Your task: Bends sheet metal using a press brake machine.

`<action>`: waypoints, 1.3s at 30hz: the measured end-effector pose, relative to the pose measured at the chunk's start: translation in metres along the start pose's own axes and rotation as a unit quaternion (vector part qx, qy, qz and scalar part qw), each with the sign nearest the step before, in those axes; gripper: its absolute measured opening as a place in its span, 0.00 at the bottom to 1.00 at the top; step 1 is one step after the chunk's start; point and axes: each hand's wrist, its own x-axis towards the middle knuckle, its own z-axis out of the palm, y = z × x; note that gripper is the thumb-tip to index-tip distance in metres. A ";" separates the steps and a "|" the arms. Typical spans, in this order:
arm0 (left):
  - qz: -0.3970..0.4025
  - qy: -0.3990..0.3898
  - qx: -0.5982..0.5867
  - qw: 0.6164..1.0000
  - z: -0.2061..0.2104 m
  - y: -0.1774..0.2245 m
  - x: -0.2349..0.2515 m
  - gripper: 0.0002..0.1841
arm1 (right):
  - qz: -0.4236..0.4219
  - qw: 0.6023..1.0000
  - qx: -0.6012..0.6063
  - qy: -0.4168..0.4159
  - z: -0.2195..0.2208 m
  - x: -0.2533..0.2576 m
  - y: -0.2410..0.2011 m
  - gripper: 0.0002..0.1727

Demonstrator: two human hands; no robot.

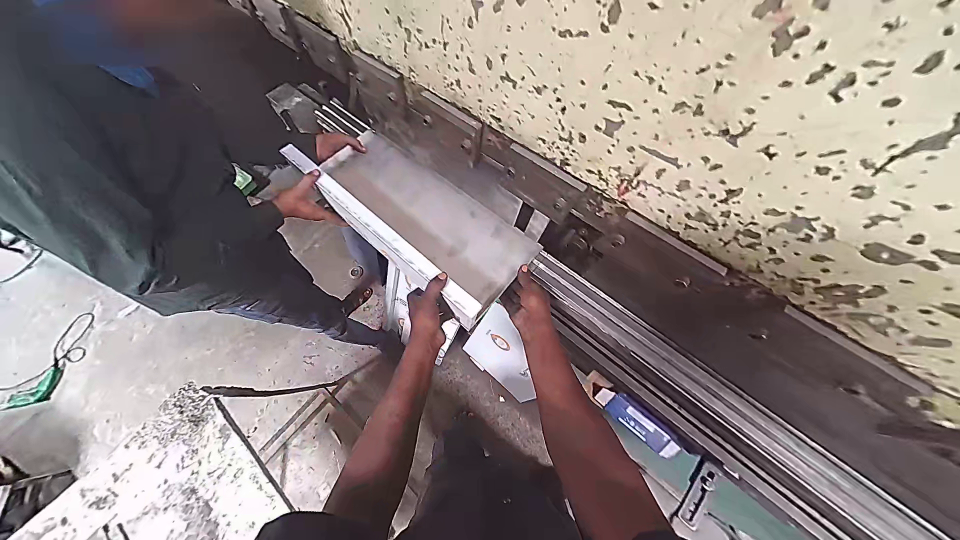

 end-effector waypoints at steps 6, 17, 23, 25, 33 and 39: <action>-0.001 -0.004 -0.012 1.000 -0.004 -0.001 -0.002 0.35 | -0.008 1.000 -0.015 0.006 0.001 -0.002 0.000 0.28; 0.010 -0.022 -0.001 1.000 -0.006 -0.001 -0.003 0.33 | -0.008 1.000 -0.013 -0.007 -0.001 0.006 0.000 0.25; 0.015 -0.029 -0.001 0.999 -0.006 0.003 -0.001 0.30 | -0.014 1.000 -0.017 -0.014 0.001 0.003 -0.001 0.25; 0.009 -0.025 -0.004 1.000 -0.006 0.003 -0.001 0.33 | -0.011 1.000 -0.014 -0.014 0.001 0.003 -0.002 0.24; 0.006 -0.030 -0.012 0.999 -0.004 0.003 -0.001 0.31 | 0.003 1.000 -0.016 -0.009 0.001 0.009 -0.001 0.27; 0.010 -0.029 -0.021 0.999 -0.004 0.003 -0.002 0.31 | 0.001 1.000 -0.021 -0.013 0.000 0.010 -0.001 0.28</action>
